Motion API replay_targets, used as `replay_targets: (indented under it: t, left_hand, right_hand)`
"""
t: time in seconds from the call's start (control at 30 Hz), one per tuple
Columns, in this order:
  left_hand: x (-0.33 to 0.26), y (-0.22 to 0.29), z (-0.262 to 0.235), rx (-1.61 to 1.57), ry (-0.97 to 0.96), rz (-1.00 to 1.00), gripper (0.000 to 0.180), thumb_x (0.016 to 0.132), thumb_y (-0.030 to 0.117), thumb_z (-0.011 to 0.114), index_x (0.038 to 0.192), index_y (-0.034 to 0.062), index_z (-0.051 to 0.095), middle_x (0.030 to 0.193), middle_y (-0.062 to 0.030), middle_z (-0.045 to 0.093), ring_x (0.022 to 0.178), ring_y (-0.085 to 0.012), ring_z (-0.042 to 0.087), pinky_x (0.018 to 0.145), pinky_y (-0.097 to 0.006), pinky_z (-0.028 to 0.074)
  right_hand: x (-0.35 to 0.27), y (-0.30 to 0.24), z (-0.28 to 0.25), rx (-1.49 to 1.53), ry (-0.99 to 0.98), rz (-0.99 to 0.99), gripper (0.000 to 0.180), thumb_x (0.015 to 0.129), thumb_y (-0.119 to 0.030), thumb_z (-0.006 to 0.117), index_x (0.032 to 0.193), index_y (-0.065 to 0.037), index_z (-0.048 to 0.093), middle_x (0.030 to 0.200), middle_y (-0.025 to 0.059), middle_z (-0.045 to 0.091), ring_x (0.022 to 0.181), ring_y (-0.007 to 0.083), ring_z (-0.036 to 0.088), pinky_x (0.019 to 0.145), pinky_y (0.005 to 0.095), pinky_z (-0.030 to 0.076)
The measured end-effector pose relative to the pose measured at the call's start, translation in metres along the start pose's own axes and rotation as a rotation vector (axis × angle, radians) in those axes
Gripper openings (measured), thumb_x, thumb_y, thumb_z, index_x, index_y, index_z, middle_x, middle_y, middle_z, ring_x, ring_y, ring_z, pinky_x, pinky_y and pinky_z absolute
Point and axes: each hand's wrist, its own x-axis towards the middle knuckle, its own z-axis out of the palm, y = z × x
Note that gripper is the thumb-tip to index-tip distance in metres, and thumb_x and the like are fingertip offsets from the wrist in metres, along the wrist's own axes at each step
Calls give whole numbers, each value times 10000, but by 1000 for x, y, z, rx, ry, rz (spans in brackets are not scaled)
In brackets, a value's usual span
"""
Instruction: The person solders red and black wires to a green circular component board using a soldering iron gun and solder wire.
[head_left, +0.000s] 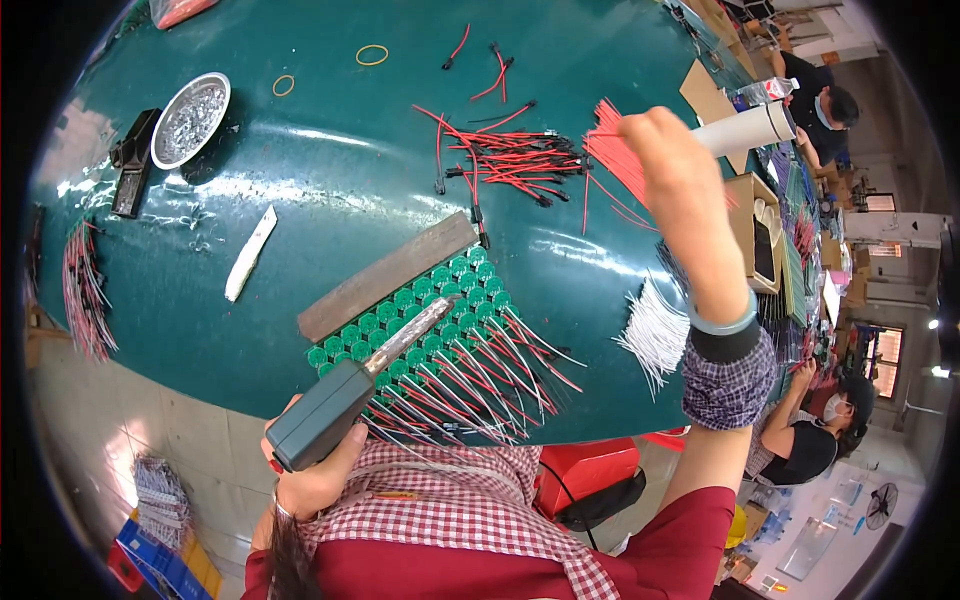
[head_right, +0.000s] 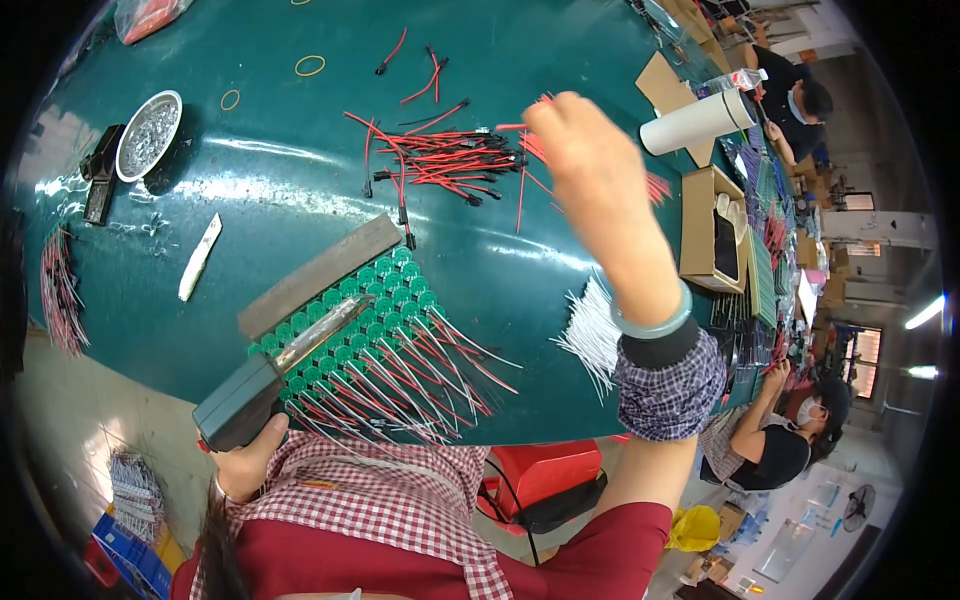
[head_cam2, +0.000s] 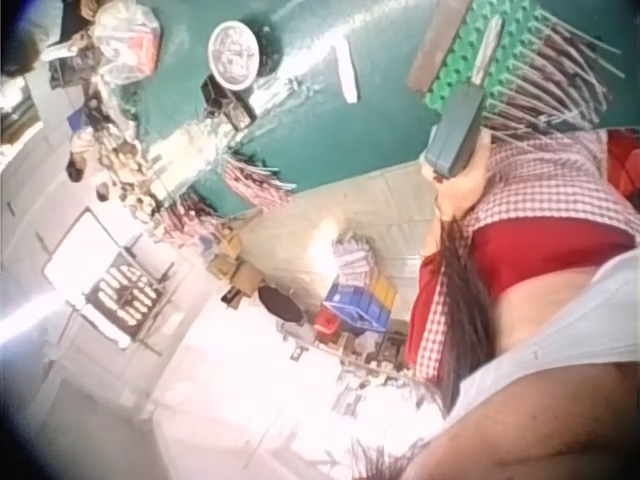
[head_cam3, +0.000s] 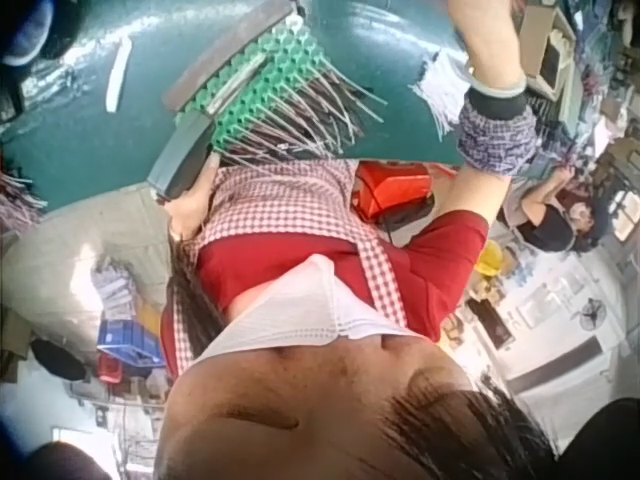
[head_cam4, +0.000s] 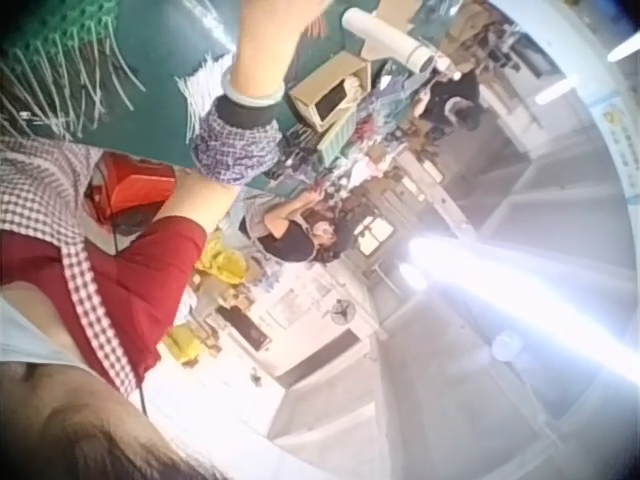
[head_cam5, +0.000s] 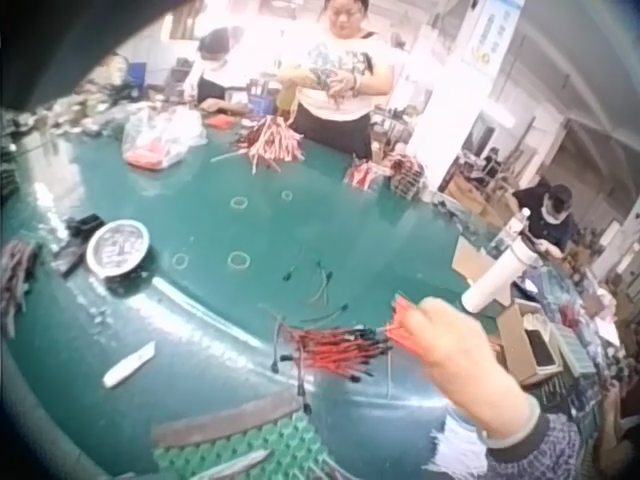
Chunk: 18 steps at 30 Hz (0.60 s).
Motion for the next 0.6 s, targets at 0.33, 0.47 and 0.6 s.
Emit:
replay_targets:
  t: [0.33,0.47,0.6]
  left_hand:
    - [-1,4,-3,-26,-33,0,258,732,27,759,980,-15,704,811,-84,661,659,-157,637,588,-275,492]
    - [0,7,-4,18,-26,36,266,734,24,760,990,-24,700,805,-79,657,664,-143,635,577,-275,490]
    - [0,7,-3,-39,3,-62,274,738,29,759,1000,-26,700,803,-81,659,664,-142,634,587,-275,491]
  right_hand:
    - [-18,68,58,-141,-204,145,113,831,-31,594,942,-46,578,861,117,592,863,317,613,715,421,501]
    - [-24,82,91,313,-107,547,112,910,-74,598,1010,-51,643,964,178,664,949,359,620,839,409,483]
    - [-14,103,93,766,246,503,163,901,-49,654,1049,12,683,1054,122,713,995,210,659,895,309,493]
